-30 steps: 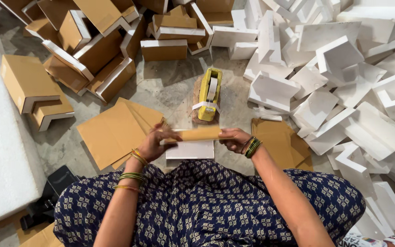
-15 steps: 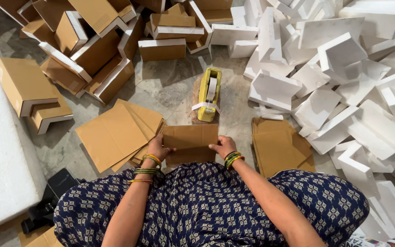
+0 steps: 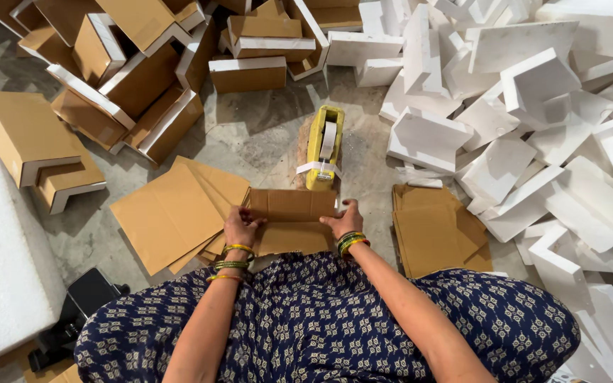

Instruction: The person sits on the floor and assembles small cardboard boxes by inserting white foam inserts into the cardboard shells. They use a handheld tape dispenser to secure the foam pieces to the cardboard, repeating this process for multiple units.

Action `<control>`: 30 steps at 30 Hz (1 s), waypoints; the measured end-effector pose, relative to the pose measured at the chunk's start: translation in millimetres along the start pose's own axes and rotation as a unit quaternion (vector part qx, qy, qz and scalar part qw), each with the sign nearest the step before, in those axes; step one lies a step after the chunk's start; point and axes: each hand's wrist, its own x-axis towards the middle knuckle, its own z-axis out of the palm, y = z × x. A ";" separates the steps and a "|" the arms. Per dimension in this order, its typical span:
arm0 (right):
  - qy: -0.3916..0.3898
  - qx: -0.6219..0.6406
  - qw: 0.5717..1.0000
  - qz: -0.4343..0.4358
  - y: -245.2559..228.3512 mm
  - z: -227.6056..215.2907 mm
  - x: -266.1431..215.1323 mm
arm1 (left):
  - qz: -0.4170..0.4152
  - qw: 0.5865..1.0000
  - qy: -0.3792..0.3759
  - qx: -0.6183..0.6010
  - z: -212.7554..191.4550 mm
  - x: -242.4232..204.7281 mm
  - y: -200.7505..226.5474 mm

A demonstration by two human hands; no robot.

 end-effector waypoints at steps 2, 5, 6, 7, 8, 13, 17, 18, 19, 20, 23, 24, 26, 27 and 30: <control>-0.002 -0.024 0.999 -0.045 -0.8 3.6 2.2 | 0.010 1.000 0.002 0.010 0.1 2.9 3.5; 0.026 -0.084 0.983 -0.162 0.0 5.0 10.8 | 0.023 1.000 0.014 0.017 -0.3 0.9 23.7; 0.004 -0.075 0.986 -0.147 3.6 2.6 11.9 | 0.031 0.999 0.006 0.030 -2.6 1.5 29.4; -0.018 -0.065 0.989 -0.132 7.2 1.6 13.0 | 0.039 0.998 -0.001 0.043 -4.2 0.7 34.7; -0.010 -0.087 0.983 -0.161 9.7 1.8 17.0 | 0.027 0.999 0.000 0.043 -3.9 1.6 41.7; -0.139 -0.013 0.983 -0.120 39.3 11.3 43.6 | 0.116 0.993 0.015 0.010 -4.8 10.1 46.4; -0.180 -0.044 0.969 -0.161 59.1 29.0 45.0 | 0.088 0.983 -0.113 0.114 3.3 25.8 22.8; -0.176 -0.038 0.971 -0.155 61.8 28.5 45.3 | 0.084 0.981 -0.122 0.128 5.9 28.6 20.3; -0.173 -0.033 0.973 -0.149 62.7 27.8 45.4 | 0.080 0.978 -0.130 0.141 7.7 30.8 19.3; -0.173 -0.024 0.974 -0.147 62.8 26.7 43.2 | 0.074 0.980 -0.127 0.133 7.5 29.7 18.1; -0.193 0.022 0.973 -0.126 46.8 16.6 36.2 | 0.073 0.983 -0.112 0.127 5.4 27.4 20.6; -0.215 0.049 0.970 -0.104 39.1 9.1 31.2 | 0.082 0.981 -0.108 0.137 6.2 26.6 22.0; -0.237 0.062 0.962 -0.117 23.5 -8.3 20.5 | 0.092 0.981 -0.098 0.137 6.2 24.7 20.6; -0.238 0.048 0.958 -0.152 14.8 -17.1 21.6 | 0.095 0.983 -0.092 0.127 5.8 25.0 18.9; -0.217 0.003 0.955 -0.203 -4.2 -25.7 18.9 | 0.096 0.987 -0.087 0.099 8.3 21.8 16.5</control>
